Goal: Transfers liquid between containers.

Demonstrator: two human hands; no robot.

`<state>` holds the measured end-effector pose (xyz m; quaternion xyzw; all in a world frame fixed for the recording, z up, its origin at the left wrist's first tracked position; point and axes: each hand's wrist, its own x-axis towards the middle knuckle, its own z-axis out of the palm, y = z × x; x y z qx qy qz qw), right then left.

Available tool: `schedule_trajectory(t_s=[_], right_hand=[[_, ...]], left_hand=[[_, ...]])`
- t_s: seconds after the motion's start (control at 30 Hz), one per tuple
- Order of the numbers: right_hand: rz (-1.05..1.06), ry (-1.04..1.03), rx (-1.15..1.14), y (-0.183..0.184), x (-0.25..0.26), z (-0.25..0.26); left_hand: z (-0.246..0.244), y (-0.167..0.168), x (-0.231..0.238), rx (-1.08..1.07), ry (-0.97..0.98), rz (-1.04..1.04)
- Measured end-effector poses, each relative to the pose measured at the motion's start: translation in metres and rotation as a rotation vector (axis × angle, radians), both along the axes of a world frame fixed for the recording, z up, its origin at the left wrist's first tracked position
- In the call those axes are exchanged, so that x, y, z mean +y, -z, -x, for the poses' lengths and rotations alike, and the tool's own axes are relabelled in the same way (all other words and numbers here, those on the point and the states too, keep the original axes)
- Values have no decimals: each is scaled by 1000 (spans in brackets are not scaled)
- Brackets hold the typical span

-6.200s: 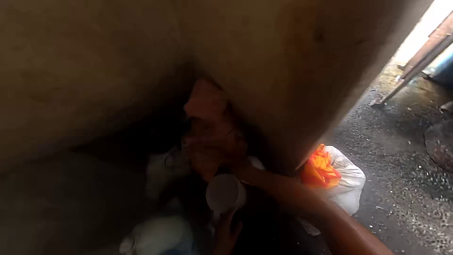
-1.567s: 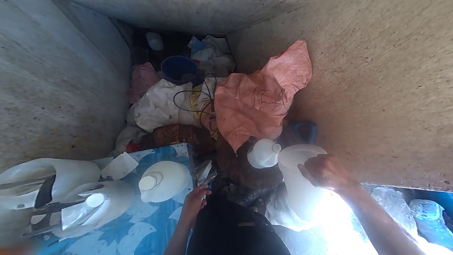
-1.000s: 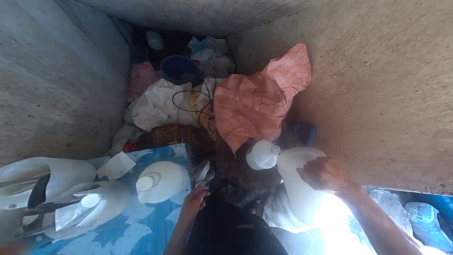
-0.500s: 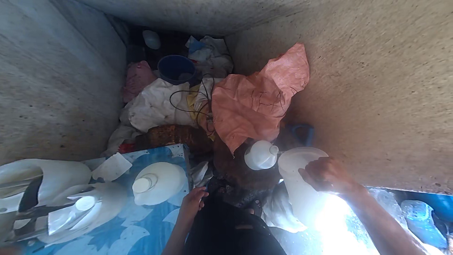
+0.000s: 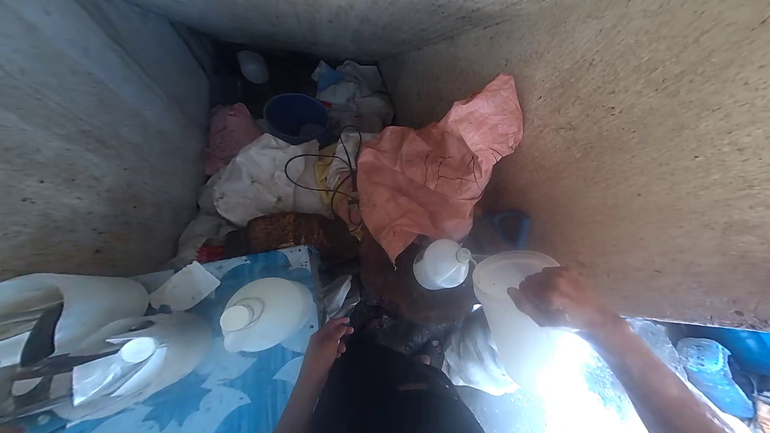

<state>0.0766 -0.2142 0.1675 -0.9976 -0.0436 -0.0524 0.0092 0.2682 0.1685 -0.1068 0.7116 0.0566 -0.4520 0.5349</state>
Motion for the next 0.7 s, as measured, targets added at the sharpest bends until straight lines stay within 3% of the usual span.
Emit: schedule_trajectory(t_s=[0.7], right_hand=[[-4, -2, 13, -6, 3, 0]], left_hand=[[-1, -1, 0, 11, 5, -8]])
